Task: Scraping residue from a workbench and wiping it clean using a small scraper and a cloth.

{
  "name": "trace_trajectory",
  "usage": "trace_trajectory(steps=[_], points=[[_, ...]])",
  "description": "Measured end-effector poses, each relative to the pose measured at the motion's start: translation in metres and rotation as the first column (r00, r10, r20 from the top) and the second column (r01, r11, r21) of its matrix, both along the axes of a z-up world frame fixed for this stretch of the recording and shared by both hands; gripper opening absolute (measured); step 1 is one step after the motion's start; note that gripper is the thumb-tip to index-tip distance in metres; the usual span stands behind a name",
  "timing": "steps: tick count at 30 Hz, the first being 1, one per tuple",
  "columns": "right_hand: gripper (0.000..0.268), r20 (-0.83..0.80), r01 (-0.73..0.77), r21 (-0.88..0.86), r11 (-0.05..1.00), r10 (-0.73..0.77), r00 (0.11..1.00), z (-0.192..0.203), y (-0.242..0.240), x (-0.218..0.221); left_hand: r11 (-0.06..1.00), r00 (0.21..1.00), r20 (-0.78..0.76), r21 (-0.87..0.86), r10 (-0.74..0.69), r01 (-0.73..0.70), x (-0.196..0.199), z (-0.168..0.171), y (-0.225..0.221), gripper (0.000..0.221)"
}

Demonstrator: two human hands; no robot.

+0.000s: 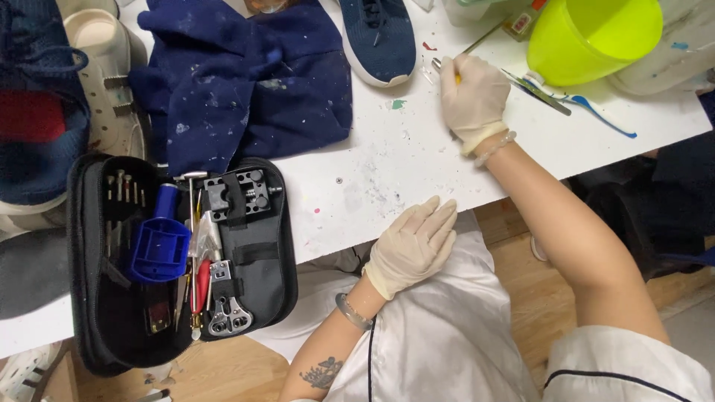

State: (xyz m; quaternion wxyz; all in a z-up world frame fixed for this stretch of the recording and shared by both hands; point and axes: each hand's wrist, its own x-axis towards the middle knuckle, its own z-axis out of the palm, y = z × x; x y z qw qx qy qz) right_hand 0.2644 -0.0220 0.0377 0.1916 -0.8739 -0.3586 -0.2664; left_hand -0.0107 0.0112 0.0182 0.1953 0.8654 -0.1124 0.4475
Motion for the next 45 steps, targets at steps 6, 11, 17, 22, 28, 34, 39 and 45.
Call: trace_trajectory(steps=[6, 11, 17, 22, 28, 34, 39, 45], points=[[0.055, -0.16, -0.041, -0.021, 0.999, 0.037, 0.986, 0.015, -0.006, -0.03, 1.0, 1.0, -0.007, -0.017, -0.018, 0.017, 0.0, 0.002, 0.001, 0.029], [0.043, -0.074, 0.048, -0.037, 0.998, -0.05, 0.996, 0.018, 0.01, -0.019, 1.0, 1.0, -0.003, 0.003, -0.005, 0.005, -0.001, 0.004, 0.0, 0.029], [0.041, 0.07, -0.018, 0.058, 0.998, 0.014, 0.997, -0.001, 0.007, -0.004, 0.999, 0.999, -0.011, -0.007, -0.049, 0.049, -0.006, 0.013, 0.001, 0.028], [0.034, 0.021, 0.093, 0.097, 0.991, -0.096, 0.995, 0.011, 0.028, 0.003, 0.999, 0.998, 0.046, 0.018, -0.043, 0.042, -0.015, 0.041, 0.001, 0.025], [0.045, -0.237, 0.08, 0.081, 0.994, -0.058, 0.97, 0.024, 0.036, -0.033, 0.998, 0.996, 0.073, 0.032, -0.047, 0.045, -0.018, 0.04, -0.006, 0.026], [0.052, -0.525, 0.048, 0.03, 0.998, -0.025, 0.851, 0.064, 0.03, -0.085, 1.0, 0.995, 0.101, 0.018, -0.011, 0.009, -0.019, 0.039, -0.009, 0.025], [0.048, -0.248, 0.125, 0.054, 0.991, -0.108, 0.963, 0.036, 0.027, -0.021, 0.999, 0.996, 0.09, 0.032, 0.008, -0.011, -0.017, 0.046, -0.013, 0.023], [0.042, -0.395, -0.001, 0.12, 0.993, 0.049, 0.918, 0.049, 0.007, -0.066, 0.998, 0.994, 0.106, 0.057, -0.014, 0.008, -0.014, 0.039, -0.012, 0.024]])
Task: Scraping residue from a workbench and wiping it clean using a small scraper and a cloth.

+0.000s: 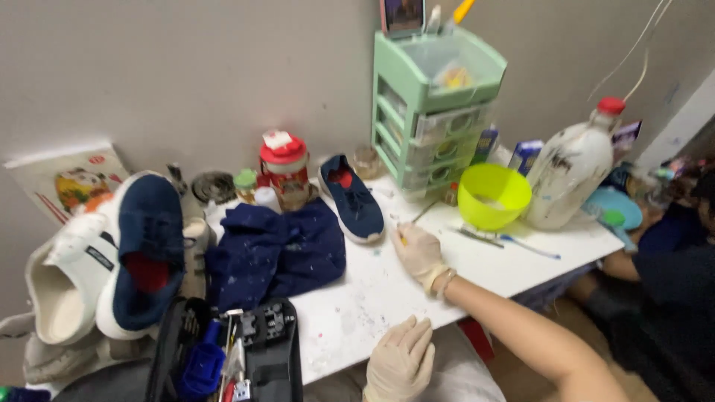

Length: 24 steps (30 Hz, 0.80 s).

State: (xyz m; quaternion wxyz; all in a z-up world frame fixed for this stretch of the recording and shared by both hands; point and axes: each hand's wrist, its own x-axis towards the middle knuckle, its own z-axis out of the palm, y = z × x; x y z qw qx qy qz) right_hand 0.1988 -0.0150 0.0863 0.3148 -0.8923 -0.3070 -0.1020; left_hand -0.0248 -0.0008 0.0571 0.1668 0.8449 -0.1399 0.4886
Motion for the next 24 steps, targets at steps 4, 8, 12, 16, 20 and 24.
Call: trace_trajectory(steps=[4, 8, 12, 16, 20, 24], points=[[0.035, -0.387, 0.128, -0.041, 0.991, -0.134, 0.912, 0.027, -0.021, 0.002, 0.998, 0.976, -0.214, -0.051, -0.034, 0.024, 0.003, 0.001, 0.001, 0.025], [0.048, -0.598, 0.038, 0.143, 0.989, 0.056, 0.799, 0.036, -0.054, 0.024, 1.0, 0.992, -0.122, -0.004, 0.03, -0.031, 0.015, -0.004, 0.007, 0.025], [0.059, -0.606, -0.094, 0.355, 0.93, 0.305, 0.735, 0.01, -0.078, 0.049, 0.998, 0.98, -0.188, 0.015, 0.064, -0.063, 0.02, -0.019, 0.008, 0.028], [0.052, -0.69, -0.063, 0.256, 0.965, 0.228, 0.688, 0.031, -0.062, 0.058, 0.999, 0.969, -0.24, 0.002, 0.052, -0.053, 0.021, -0.022, 0.011, 0.03], [0.033, -0.635, -0.097, -0.064, 0.993, 0.035, 0.772, 0.041, -0.043, 0.054, 0.995, 0.948, -0.309, -0.089, -0.079, 0.054, 0.016, -0.02, 0.014, 0.031], [0.027, -0.443, -0.239, -0.033, 0.97, 0.201, 0.874, 0.021, -0.034, 0.053, 0.981, 0.914, -0.359, -0.097, -0.192, 0.168, 0.002, -0.017, 0.018, 0.028]])
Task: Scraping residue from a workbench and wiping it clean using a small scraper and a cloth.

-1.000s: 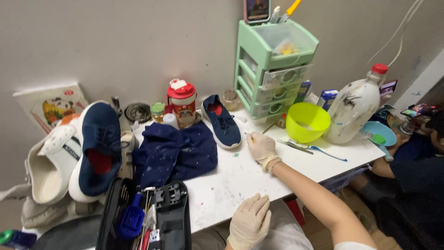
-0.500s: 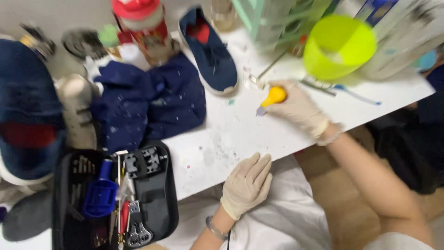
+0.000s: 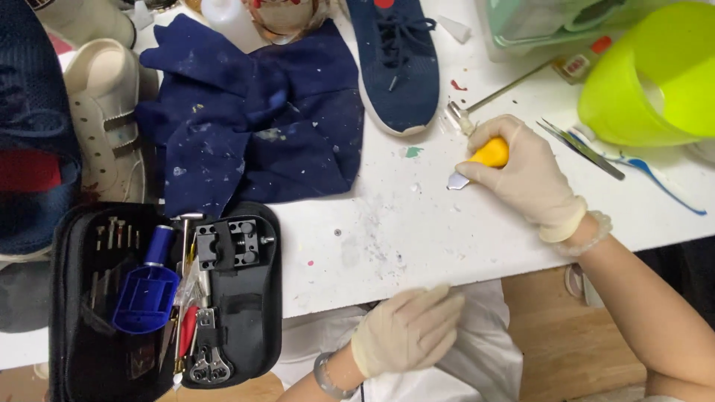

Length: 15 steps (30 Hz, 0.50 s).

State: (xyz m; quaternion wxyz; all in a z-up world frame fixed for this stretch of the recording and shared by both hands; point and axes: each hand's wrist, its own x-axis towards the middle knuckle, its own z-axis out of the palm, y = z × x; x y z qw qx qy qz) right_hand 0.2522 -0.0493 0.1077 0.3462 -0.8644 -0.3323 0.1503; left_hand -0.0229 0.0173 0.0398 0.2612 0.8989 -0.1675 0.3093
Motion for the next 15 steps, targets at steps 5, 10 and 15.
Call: trace_trajectory(steps=[5, 10, 15], points=[[0.028, 0.334, -0.295, 0.168, 0.941, 0.227, 0.915, -0.01, 0.018, 0.014, 0.997, 0.999, 0.051, -0.075, 0.015, -0.011, -0.027, -0.014, 0.011, 0.019], [0.016, 0.329, -0.367, 0.067, 0.928, 0.327, 0.886, -0.004, 0.042, -0.018, 0.946, 0.985, -0.127, -0.317, -0.116, 0.07, -0.024, -0.034, 0.016, 0.022], [0.021, 0.293, -0.386, -0.109, 0.916, 0.401, 0.868, -0.007, 0.049, 0.001, 0.711, 0.787, -0.542, -0.674, -0.293, -0.2, -0.01, -0.074, 0.023, 0.026]])
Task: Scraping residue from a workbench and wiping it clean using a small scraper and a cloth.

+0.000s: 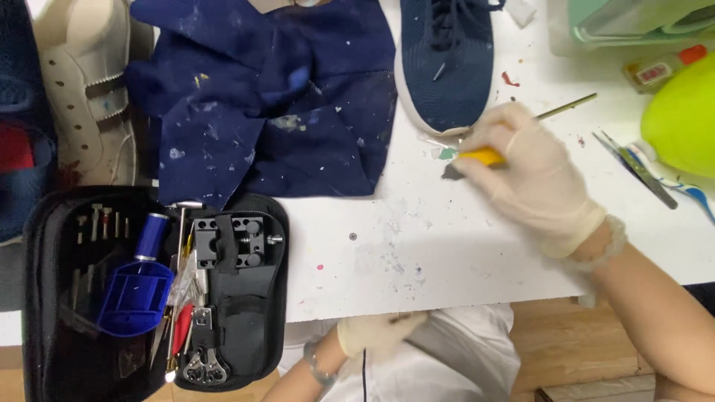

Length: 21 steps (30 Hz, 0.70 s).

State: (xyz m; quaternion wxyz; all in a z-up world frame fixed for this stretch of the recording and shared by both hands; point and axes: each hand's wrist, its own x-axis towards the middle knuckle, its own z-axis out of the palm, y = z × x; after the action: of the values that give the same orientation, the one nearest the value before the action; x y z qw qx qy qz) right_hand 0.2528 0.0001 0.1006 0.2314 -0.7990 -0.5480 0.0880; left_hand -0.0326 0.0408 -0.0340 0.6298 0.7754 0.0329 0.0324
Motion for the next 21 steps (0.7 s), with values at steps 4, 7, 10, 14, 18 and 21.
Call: trace_trajectory(steps=[4, 7, 10, 14, 18, 21], points=[[0.02, -0.151, -0.029, -0.254, 0.967, -0.011, 0.988, 0.013, 0.01, -0.039, 1.0, 1.0, -0.009, -0.018, 0.013, -0.013, 0.001, -0.008, 0.003, 0.026], [0.02, -0.032, -0.115, -0.102, 0.988, 0.112, 0.993, -0.012, -0.004, -0.031, 1.0, 1.0, -0.017, -0.03, 0.007, -0.007, 0.0, -0.013, 0.003, 0.025], [0.015, -0.059, -0.051, 0.116, 0.992, 0.059, 0.997, -0.001, -0.007, -0.021, 0.999, 1.0, -0.022, -0.043, 0.0, -0.001, -0.001, -0.016, 0.001, 0.025], [0.014, 0.162, -0.067, 0.089, 0.994, 0.052, 0.985, 0.001, -0.015, -0.018, 0.999, 1.0, -0.021, -0.04, -0.002, 0.001, 0.004, -0.022, -0.001, 0.025], [0.017, 0.139, 0.044, 0.197, 0.979, -0.072, 0.988, -0.009, -0.039, 0.025, 0.999, 0.999, -0.02, -0.022, -0.029, 0.029, 0.014, -0.031, -0.001, 0.025], [0.012, 0.175, 0.098, 0.255, 0.962, -0.146, 0.974, -0.009, -0.054, 0.028, 0.999, 0.999, -0.026, -0.001, -0.039, 0.039, 0.022, -0.064, 0.004, 0.024]])
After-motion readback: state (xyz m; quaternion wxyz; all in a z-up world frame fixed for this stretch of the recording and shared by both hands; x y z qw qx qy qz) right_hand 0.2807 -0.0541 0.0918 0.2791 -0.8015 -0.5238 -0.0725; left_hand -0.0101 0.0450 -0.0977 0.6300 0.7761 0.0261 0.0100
